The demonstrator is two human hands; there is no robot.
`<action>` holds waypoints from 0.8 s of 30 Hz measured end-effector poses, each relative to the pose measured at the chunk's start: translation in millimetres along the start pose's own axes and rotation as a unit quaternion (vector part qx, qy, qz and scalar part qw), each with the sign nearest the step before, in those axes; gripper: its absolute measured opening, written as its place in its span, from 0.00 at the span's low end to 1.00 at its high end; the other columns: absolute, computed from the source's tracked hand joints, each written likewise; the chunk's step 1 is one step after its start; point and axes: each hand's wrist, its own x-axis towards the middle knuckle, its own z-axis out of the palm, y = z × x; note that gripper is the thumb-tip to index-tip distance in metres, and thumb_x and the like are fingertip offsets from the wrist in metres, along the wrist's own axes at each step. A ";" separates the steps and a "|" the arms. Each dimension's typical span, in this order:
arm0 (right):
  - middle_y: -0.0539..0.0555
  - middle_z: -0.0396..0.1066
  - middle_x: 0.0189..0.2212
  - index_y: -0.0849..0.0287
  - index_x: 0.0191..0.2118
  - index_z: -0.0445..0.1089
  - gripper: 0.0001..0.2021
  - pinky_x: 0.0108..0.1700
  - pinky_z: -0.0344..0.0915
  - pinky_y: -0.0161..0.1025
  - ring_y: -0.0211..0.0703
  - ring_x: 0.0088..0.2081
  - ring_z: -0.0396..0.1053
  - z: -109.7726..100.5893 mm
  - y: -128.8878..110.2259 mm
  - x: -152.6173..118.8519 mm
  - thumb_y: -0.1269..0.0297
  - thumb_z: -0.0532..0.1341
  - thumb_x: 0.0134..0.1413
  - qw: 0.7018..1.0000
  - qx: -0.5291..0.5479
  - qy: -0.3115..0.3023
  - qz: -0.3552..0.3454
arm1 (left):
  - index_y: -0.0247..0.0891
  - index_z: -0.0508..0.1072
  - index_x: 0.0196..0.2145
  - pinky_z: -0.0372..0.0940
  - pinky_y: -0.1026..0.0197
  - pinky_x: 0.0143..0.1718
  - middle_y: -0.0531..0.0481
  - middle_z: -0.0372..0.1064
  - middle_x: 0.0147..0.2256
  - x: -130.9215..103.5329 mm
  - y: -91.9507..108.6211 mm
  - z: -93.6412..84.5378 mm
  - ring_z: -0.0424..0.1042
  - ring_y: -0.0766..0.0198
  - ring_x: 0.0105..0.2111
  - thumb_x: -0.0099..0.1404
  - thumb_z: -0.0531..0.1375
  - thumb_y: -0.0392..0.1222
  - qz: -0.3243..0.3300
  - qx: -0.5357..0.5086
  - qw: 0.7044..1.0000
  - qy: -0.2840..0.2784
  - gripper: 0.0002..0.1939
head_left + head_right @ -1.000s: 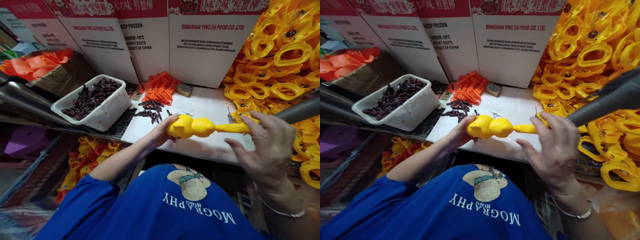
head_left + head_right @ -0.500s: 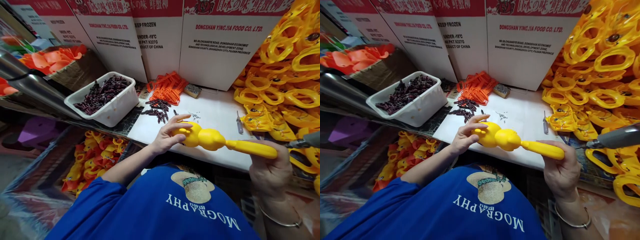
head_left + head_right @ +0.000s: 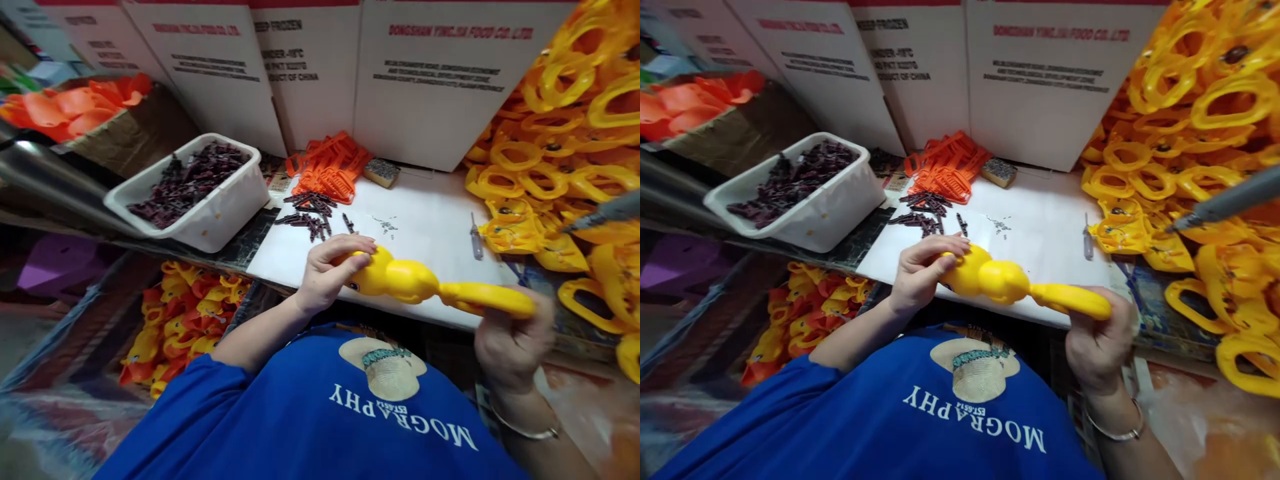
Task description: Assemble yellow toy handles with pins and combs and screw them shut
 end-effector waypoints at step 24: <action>0.53 0.78 0.37 0.52 0.53 0.71 0.15 0.33 0.73 0.40 0.43 0.32 0.75 4.2 -37.3 18.4 0.50 0.55 0.72 0.977 0.053 -0.150 -0.144 | 0.47 0.84 0.36 0.69 0.39 0.63 0.51 0.82 0.36 3.7 -18.2 -22.5 0.81 0.54 0.45 0.64 0.70 0.46 0.083 0.070 0.994 0.021 0.04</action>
